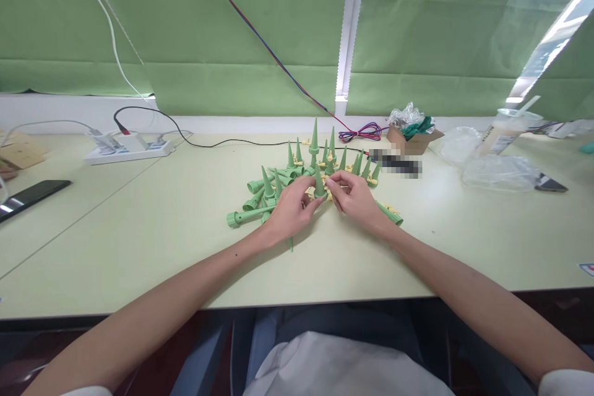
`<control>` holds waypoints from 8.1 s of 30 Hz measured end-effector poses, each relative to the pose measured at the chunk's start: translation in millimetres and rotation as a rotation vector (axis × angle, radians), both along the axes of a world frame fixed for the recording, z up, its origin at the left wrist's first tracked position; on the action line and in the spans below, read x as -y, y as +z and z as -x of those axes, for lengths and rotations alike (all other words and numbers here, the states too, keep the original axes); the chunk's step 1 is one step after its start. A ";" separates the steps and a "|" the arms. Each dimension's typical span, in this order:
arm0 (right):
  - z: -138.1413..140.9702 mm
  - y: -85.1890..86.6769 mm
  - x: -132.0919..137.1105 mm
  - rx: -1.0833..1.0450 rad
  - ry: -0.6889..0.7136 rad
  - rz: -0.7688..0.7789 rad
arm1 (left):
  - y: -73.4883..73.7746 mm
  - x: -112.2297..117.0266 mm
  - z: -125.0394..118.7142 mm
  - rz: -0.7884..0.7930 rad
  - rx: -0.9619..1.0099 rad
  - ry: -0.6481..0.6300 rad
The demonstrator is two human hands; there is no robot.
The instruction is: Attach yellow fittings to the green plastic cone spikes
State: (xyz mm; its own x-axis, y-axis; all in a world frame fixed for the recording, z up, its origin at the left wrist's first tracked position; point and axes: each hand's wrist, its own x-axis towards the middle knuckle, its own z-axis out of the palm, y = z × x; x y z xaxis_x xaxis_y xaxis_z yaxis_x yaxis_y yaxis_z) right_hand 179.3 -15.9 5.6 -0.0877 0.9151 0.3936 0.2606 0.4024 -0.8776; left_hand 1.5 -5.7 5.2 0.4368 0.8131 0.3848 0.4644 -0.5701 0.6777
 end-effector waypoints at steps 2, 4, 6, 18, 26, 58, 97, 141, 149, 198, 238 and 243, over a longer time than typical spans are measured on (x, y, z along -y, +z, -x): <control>0.2 0.0 0.1 -0.011 0.005 0.006 | -1.4 -1.1 0.8 -0.028 0.006 -0.003; 0.3 0.0 0.1 -0.020 0.012 0.012 | -2.5 -1.9 1.4 -0.057 0.012 -0.005; 0.2 -0.1 0.0 -0.024 0.019 0.015 | -2.8 -2.2 1.7 -0.080 0.010 -0.009; 0.9 -2.7 -0.9 -0.007 0.064 0.029 | -0.4 0.8 1.5 -0.154 0.044 -0.001; 0.9 -2.1 -1.5 -0.046 0.082 0.089 | -2.9 -0.6 3.0 -0.222 0.031 0.007; 2.2 -6.7 -1.0 -0.116 0.050 -0.034 | 11.9 6.7 -3.5 0.351 0.178 0.043; 0.5 -4.8 -0.9 -0.095 0.105 0.015 | -1.6 0.8 -0.5 -0.113 0.046 0.028; 0.4 -5.7 -1.5 -0.053 0.111 -0.004 | 14.7 2.4 -0.3 0.502 0.335 -0.150; -0.4 -5.7 -1.1 0.060 0.036 -0.062 | 13.7 4.1 -0.4 0.423 0.273 -0.157; 0.6 -8.1 -1.6 -0.044 0.011 -0.091 | 18.6 8.4 -3.3 0.352 0.155 0.014; 1.2 -5.9 -1.8 0.032 0.018 -0.048 | -1.8 -0.9 1.8 -0.326 0.044 0.014; 2.4 -9.2 -1.2 0.015 0.019 -0.054 | 1.0 -0.4 1.3 -0.255 0.004 0.111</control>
State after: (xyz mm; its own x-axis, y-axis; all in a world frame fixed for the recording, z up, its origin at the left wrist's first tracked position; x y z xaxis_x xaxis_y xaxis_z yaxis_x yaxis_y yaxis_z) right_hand 176.9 -14.7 -3.6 -0.1111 0.8908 0.4406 0.2655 0.4538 -0.8506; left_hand 0.2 -5.3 6.2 0.3489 0.7324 0.5847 0.5313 -0.6685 0.5204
